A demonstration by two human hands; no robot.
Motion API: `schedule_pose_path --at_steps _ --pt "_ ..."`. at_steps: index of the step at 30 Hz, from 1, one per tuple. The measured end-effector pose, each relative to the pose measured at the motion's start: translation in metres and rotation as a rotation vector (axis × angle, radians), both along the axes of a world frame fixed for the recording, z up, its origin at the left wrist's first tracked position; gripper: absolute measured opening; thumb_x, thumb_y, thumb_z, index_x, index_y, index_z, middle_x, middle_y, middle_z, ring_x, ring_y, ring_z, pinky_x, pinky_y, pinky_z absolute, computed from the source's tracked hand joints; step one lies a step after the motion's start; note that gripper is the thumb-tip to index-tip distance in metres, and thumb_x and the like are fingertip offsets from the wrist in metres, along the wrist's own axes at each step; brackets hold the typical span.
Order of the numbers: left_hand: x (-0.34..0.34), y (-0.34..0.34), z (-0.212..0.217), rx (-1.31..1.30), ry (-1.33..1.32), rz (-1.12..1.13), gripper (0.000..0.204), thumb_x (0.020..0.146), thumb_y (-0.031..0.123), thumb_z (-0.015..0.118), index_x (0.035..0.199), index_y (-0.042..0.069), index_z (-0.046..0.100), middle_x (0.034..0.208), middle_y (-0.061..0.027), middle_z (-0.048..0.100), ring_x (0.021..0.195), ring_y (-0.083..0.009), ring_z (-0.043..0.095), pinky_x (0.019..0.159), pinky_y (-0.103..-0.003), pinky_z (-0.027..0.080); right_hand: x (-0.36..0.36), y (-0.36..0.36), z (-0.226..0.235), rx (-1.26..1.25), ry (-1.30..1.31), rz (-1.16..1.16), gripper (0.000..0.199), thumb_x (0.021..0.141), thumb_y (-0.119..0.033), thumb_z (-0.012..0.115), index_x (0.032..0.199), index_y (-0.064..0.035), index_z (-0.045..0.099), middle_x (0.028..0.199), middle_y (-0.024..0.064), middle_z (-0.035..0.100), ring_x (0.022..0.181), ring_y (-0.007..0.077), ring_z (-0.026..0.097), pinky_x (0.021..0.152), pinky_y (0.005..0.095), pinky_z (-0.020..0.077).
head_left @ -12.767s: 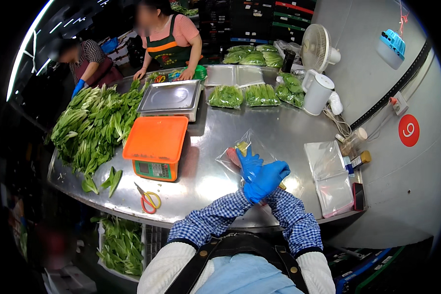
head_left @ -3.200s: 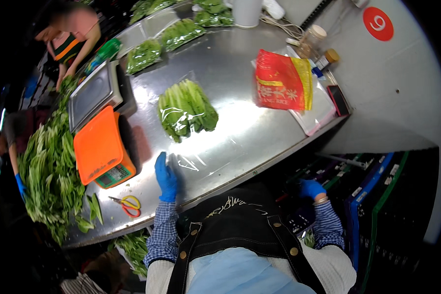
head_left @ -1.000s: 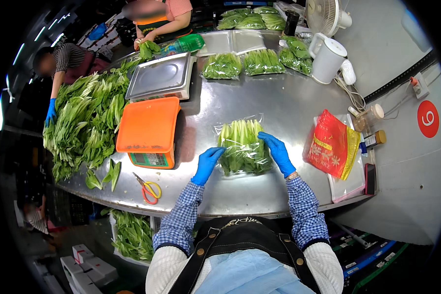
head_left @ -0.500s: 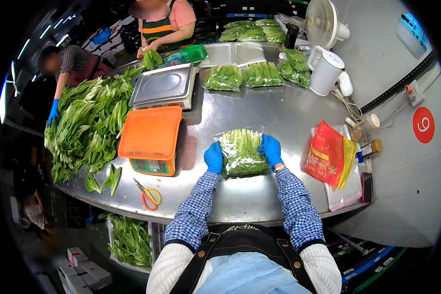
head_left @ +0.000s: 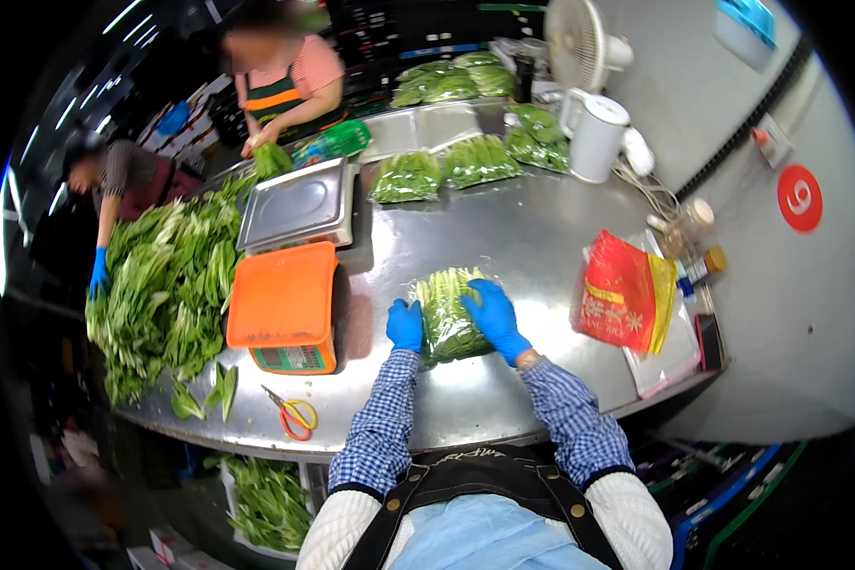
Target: The person puts leafy greens into a plastic bag, seals the bag, and then picks up another bunch of greens to trim the roots with a knife before placing them in a bin.
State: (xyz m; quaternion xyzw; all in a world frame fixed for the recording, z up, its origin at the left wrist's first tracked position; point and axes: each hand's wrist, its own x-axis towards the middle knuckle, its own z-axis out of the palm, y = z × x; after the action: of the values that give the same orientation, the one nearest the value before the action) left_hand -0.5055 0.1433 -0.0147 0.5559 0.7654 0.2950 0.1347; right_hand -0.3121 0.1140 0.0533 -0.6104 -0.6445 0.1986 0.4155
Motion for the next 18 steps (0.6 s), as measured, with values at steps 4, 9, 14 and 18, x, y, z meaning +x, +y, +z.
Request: schedule_pose_path --at_steps 4,9,14,18 --pt "-0.041 0.027 -0.031 -0.116 -0.696 -0.263 0.022 0.079 0.024 0.058 0.081 0.002 0.062 0.074 -0.0083 0.06 0.067 -0.0158 0.053 0.063 -0.032 0.044 -0.018 0.007 -0.022 -0.138 0.037 -0.074 0.057 0.079 -0.041 0.061 0.115 0.0028 0.051 0.117 0.022 0.051 0.11 0.0352 0.047 0.094 0.0394 0.0373" --pt "-0.052 0.022 0.005 -0.318 -1.385 -0.477 0.038 0.088 0.029 0.048 0.114 0.001 0.052 0.109 -0.0085 0.055 0.098 -0.0185 0.052 0.088 -0.032 0.04 0.006 0.008 -0.003 -0.483 0.447 0.012 0.055 0.082 -0.051 0.052 0.106 -0.0018 0.059 0.105 0.0214 0.058 0.102 0.0304 0.054 0.085 0.0373 0.0423" --pt "0.051 -0.042 0.156 -0.427 -1.164 -0.626 0.03 0.089 0.029 0.047 0.104 0.003 0.053 0.102 -0.0052 0.054 0.092 -0.0175 0.052 0.083 -0.031 0.041 0.031 -0.059 0.02 -0.67 1.514 0.425 0.073 0.083 -0.067 0.032 0.119 -0.0061 0.052 0.116 0.0085 0.055 0.101 0.0182 0.052 0.088 0.0319 0.0405" --pt "0.119 -0.102 0.202 -0.373 -0.703 -0.851 0.024 0.089 0.025 0.047 0.097 0.003 0.053 0.094 -0.0058 0.052 0.087 -0.0166 0.053 0.075 -0.028 0.044 0.037 -0.136 0.04 -0.35 1.751 0.477 0.066 0.088 -0.06 0.032 0.125 -0.0072 0.045 0.127 0.0076 0.047 0.106 0.0161 0.049 0.093 0.0332 0.0381"
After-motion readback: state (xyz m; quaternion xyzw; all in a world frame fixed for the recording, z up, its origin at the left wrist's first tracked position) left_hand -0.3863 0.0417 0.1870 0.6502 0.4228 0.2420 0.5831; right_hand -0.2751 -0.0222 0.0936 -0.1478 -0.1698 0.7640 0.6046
